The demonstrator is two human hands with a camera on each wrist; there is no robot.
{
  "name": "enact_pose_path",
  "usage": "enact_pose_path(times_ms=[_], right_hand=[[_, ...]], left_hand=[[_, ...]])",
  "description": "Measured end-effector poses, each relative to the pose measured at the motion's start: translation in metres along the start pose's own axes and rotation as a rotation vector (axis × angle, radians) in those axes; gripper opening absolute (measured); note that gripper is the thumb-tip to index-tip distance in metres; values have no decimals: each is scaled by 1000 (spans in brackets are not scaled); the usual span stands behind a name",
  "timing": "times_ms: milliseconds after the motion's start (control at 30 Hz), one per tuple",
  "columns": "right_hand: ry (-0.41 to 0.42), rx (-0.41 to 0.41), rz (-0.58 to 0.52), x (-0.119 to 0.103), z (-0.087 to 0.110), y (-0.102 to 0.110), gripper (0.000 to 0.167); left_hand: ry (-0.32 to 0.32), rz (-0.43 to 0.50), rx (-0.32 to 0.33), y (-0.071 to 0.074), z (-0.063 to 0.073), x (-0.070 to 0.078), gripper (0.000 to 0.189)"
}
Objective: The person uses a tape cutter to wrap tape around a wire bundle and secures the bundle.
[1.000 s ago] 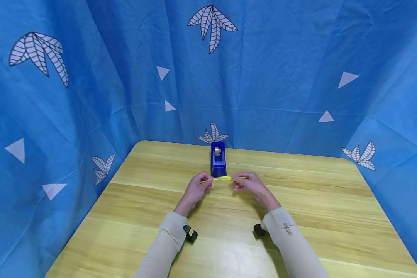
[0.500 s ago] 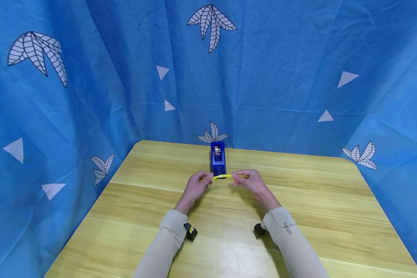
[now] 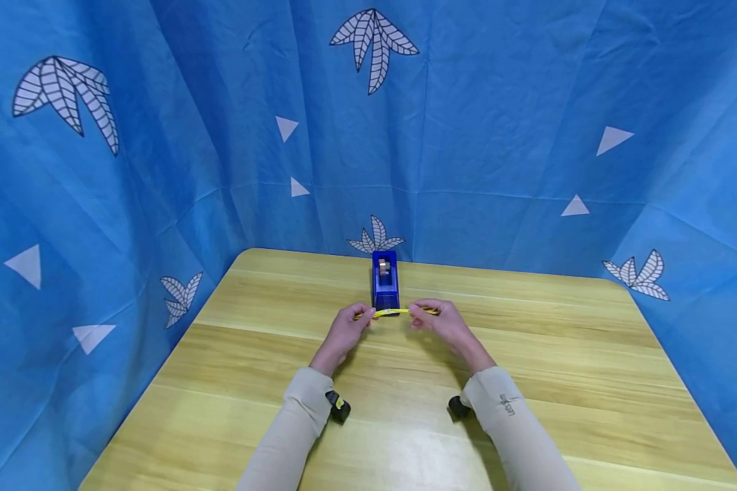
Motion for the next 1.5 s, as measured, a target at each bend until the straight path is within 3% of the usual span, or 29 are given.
enact_pose_path(times_ms=[200, 400, 533, 733, 1000, 1233, 1333, 1500], right_hand=[[-100, -41, -69, 0, -3, -5, 53], [-128, -61, -62, -2, -2, -6, 43], [-129, -37, -145, -2, -5, -7, 33], [-66, 19, -201, -2, -10, -6, 16], [54, 15, -84, -1, -10, -7, 11], [137, 10, 17, -4, -7, -5, 11], [168, 8, 49, -5, -7, -4, 9], [177, 11, 65, -7, -7, -4, 15]], left_hand=[[-65, -49, 8, 1, -4, -1, 27], [-151, -178, 27, 3, -6, 1, 24], [-195, -245, 34, 4, -5, 4, 21], [-211, -291, 53, 4, -4, 4, 19], [-198, -317, 130, 4, -6, 2, 22], [-211, -428, 119, 3, -10, 4, 26], [-189, -386, 98, 3, -13, 5, 23], [-118, -189, 67, 5, -16, 2, 15]])
Point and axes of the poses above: each hand's wrist, its own z-axis away from the middle knuckle, its own y-axis out of the back of the hand, x = y × z, the point moved 2 cm from there along -z, towards the middle knuckle, and after that the axes turned 6 degrees about x, right-handed, at the moved point
